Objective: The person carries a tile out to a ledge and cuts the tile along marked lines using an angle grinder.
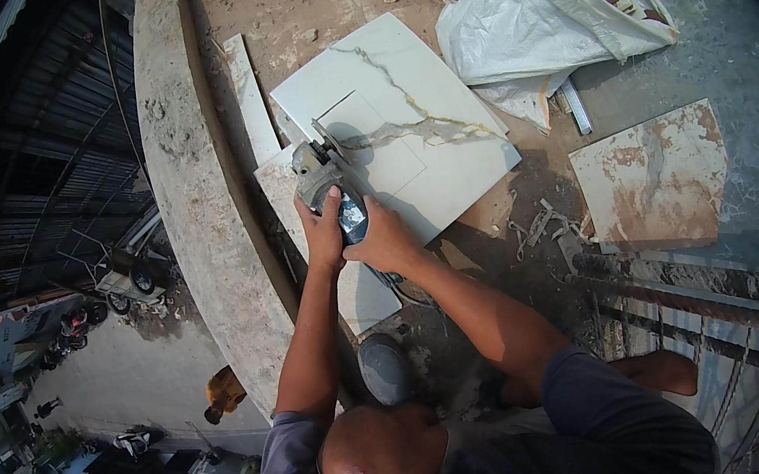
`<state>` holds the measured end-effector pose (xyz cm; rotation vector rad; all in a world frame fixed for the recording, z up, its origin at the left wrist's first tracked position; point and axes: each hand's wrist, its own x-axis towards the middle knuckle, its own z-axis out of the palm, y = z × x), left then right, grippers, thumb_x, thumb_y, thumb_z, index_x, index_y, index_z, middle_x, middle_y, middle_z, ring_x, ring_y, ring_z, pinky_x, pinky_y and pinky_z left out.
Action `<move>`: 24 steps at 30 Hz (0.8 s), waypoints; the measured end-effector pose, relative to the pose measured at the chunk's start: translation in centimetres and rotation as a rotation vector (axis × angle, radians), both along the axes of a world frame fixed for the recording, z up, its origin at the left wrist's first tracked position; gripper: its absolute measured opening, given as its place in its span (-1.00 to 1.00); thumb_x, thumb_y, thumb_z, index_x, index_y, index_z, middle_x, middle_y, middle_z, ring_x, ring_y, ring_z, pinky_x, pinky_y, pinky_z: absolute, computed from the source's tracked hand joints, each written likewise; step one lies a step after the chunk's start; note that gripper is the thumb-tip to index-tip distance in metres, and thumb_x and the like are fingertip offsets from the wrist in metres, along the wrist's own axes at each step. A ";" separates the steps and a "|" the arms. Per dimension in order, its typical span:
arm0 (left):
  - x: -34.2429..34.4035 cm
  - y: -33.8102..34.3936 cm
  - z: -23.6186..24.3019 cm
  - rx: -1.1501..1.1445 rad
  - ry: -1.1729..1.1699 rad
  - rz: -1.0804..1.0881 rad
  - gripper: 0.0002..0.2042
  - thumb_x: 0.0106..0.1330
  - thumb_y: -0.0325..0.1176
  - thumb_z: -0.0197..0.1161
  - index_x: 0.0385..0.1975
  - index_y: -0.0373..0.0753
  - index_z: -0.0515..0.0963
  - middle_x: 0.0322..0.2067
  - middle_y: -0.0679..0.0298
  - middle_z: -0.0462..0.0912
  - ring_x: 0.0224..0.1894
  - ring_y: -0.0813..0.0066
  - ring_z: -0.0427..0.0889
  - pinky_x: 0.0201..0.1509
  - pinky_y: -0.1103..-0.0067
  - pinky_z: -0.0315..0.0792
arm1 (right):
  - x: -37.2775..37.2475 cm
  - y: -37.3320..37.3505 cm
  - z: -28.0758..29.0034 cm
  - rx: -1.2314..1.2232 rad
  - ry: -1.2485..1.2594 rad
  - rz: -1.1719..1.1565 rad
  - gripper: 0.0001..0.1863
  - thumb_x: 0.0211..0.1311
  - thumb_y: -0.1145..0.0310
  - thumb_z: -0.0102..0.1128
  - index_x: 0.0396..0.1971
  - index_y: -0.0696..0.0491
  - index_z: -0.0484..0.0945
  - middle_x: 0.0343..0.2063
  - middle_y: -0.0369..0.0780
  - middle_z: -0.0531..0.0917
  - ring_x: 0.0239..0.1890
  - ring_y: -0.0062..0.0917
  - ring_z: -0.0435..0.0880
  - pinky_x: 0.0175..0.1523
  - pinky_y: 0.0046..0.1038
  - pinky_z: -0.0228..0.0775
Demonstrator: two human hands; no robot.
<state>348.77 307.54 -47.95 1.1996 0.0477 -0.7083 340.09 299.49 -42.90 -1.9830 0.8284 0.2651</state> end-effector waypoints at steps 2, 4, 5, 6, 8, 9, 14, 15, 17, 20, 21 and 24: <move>-0.2 0.0 0.1 -0.003 -0.004 -0.003 -0.46 0.27 -0.34 0.22 0.16 -0.22 0.09 -0.12 0.12 0.45 -0.20 0.42 0.53 -0.22 0.55 0.52 | -0.2 0.1 0.0 -0.005 -0.005 -0.002 0.05 -0.33 0.21 0.43 0.21 0.35 0.09 0.02 0.16 0.44 0.09 -0.04 0.45 0.17 -0.24 0.32; -0.4 -0.1 0.3 -0.007 -0.007 -0.006 -0.46 0.27 -0.35 0.21 0.16 -0.22 0.09 -0.12 0.12 0.45 -0.19 0.42 0.53 -0.21 0.54 0.52 | -0.3 0.2 0.1 -0.005 -0.009 -0.011 0.06 -0.35 0.21 0.44 0.20 0.36 0.10 0.02 0.17 0.45 0.08 -0.04 0.45 0.17 -0.25 0.32; -0.6 -0.2 0.4 0.004 -0.013 0.007 -0.50 0.27 -0.32 0.21 0.13 -0.20 0.13 -0.15 0.16 0.46 -0.24 0.46 0.54 -0.24 0.57 0.52 | -0.4 0.2 0.0 -0.005 -0.009 -0.012 0.06 -0.35 0.21 0.44 0.20 0.36 0.10 0.02 0.17 0.45 0.08 -0.04 0.45 0.17 -0.25 0.32; -0.7 -0.2 0.5 0.015 -0.020 0.020 -0.54 0.28 -0.29 0.20 0.10 -0.18 0.18 -0.18 0.20 0.47 -0.28 0.51 0.56 -0.28 0.59 0.53 | -0.5 0.2 -0.2 -0.007 -0.012 -0.015 0.06 -0.35 0.21 0.44 0.20 0.36 0.10 0.01 0.17 0.45 0.08 -0.04 0.45 0.17 -0.25 0.32; -0.6 -0.1 0.1 0.018 -0.033 0.020 -0.53 0.27 -0.29 0.20 0.10 -0.18 0.17 -0.18 0.20 0.47 -0.28 0.50 0.56 -0.27 0.58 0.53 | -0.5 0.3 -0.4 -0.007 -0.017 -0.016 0.06 -0.36 0.21 0.44 0.20 0.36 0.11 0.01 0.17 0.45 0.08 -0.04 0.45 0.17 -0.25 0.32; -0.6 0.0 0.0 0.021 -0.045 0.020 -0.53 0.27 -0.29 0.20 0.11 -0.18 0.17 -0.18 0.20 0.47 -0.28 0.50 0.56 -0.27 0.57 0.53 | -0.5 0.3 -0.6 -0.014 -0.023 -0.015 0.06 -0.36 0.21 0.44 0.20 0.36 0.11 0.01 0.17 0.45 0.08 -0.03 0.45 0.17 -0.25 0.32; -0.7 -0.1 0.6 0.020 -0.010 0.016 -0.52 0.26 -0.29 0.21 0.11 -0.17 0.17 -0.17 0.19 0.47 -0.27 0.49 0.56 -0.27 0.57 0.53 | -0.5 0.3 -0.6 -0.020 -0.006 -0.015 0.06 -0.36 0.21 0.44 0.20 0.36 0.10 0.01 0.17 0.45 0.08 -0.02 0.45 0.17 -0.24 0.31; -0.7 -0.1 0.5 0.019 -0.005 0.015 -0.52 0.26 -0.29 0.22 0.11 -0.17 0.17 -0.17 0.19 0.47 -0.28 0.49 0.56 -0.27 0.57 0.53 | -0.5 0.3 -0.5 -0.018 -0.011 -0.015 0.06 -0.36 0.21 0.43 0.20 0.36 0.10 0.01 0.17 0.45 0.08 -0.02 0.45 0.17 -0.24 0.31; -0.8 -0.2 0.6 0.011 -0.006 0.018 -0.52 0.26 -0.29 0.22 0.11 -0.17 0.17 -0.17 0.19 0.47 -0.28 0.49 0.56 -0.27 0.56 0.53 | -0.5 0.2 -0.3 -0.017 -0.014 -0.016 0.06 -0.36 0.21 0.43 0.20 0.36 0.10 0.02 0.17 0.44 0.09 -0.02 0.45 0.18 -0.24 0.31; -0.9 -0.1 0.5 0.006 -0.010 0.020 -0.52 0.26 -0.29 0.22 0.11 -0.17 0.17 -0.17 0.19 0.47 -0.28 0.49 0.56 -0.28 0.56 0.53 | -0.6 0.1 0.0 -0.002 -0.002 -0.010 0.06 -0.36 0.20 0.43 0.20 0.36 0.10 0.02 0.17 0.44 0.09 -0.02 0.44 0.18 -0.24 0.31; -0.9 0.0 0.4 0.009 -0.013 0.019 -0.52 0.26 -0.29 0.22 0.11 -0.17 0.16 -0.17 0.19 0.47 -0.28 0.48 0.56 -0.28 0.56 0.53 | -0.7 0.2 0.1 0.003 -0.009 -0.008 0.07 -0.35 0.20 0.43 0.20 0.36 0.09 0.02 0.17 0.44 0.09 -0.02 0.44 0.18 -0.24 0.31; -1.2 0.1 0.6 0.028 0.013 0.010 -0.51 0.26 -0.28 0.22 0.11 -0.18 0.16 -0.17 0.18 0.47 -0.28 0.48 0.56 -0.27 0.56 0.53 | -0.9 0.1 -0.1 0.016 -0.002 -0.002 0.07 -0.35 0.20 0.44 0.21 0.36 0.09 0.02 0.17 0.44 0.09 -0.03 0.44 0.18 -0.24 0.31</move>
